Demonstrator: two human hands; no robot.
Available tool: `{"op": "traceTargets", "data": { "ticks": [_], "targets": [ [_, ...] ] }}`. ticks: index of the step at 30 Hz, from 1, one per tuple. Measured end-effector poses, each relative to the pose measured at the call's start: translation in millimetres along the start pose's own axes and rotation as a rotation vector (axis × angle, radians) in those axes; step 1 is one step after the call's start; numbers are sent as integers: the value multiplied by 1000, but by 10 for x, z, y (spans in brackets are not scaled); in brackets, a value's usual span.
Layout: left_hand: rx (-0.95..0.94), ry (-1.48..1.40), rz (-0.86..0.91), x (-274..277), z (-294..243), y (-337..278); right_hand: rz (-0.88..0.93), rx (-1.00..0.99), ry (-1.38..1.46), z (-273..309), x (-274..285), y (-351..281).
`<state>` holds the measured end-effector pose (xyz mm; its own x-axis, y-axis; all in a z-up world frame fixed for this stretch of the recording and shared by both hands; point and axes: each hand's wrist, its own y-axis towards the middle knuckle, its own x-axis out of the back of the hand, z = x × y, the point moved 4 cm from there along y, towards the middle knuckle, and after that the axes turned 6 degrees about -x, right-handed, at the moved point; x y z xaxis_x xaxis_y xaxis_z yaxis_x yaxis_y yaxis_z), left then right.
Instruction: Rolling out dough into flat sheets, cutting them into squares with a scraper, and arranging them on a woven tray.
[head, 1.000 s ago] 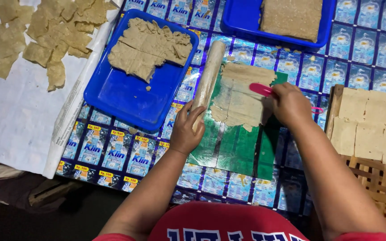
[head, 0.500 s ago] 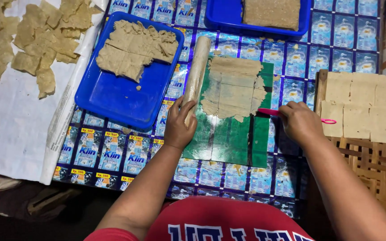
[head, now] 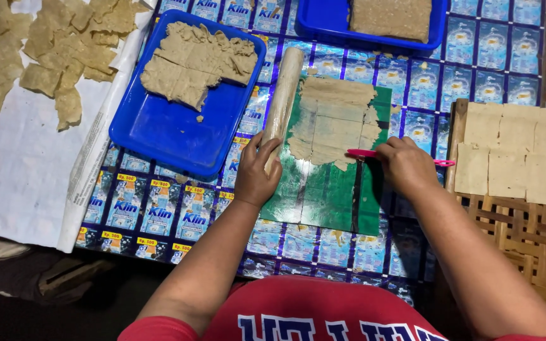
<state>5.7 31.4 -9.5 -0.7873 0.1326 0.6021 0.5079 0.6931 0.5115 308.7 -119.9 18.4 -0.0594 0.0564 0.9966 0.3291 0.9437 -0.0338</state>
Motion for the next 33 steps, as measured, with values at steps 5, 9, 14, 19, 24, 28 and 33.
{"op": "traceTargets", "data": {
  "ticks": [5,9,14,19,24,28,33],
  "targets": [
    [-2,1,-3,2,-8,1,-20,11,17,150,-50,86],
    [0,5,-10,10,-7,9,-47,41,21,301,-83,174],
    [-8,12,-19,4,0,5,-36,50,94,551,71,254],
    [1,-3,-14,-17,36,-10,-17,69,139,743,101,349],
    [8,-12,4,2,20,-1,128,-67,131,735,149,236],
    [-1,-25,8,32,-21,38,149,-315,215,382,162,-80],
    [-16,-2,-12,8,-1,28,-9,-519,116,-27,-80,-701]
  ]
}}
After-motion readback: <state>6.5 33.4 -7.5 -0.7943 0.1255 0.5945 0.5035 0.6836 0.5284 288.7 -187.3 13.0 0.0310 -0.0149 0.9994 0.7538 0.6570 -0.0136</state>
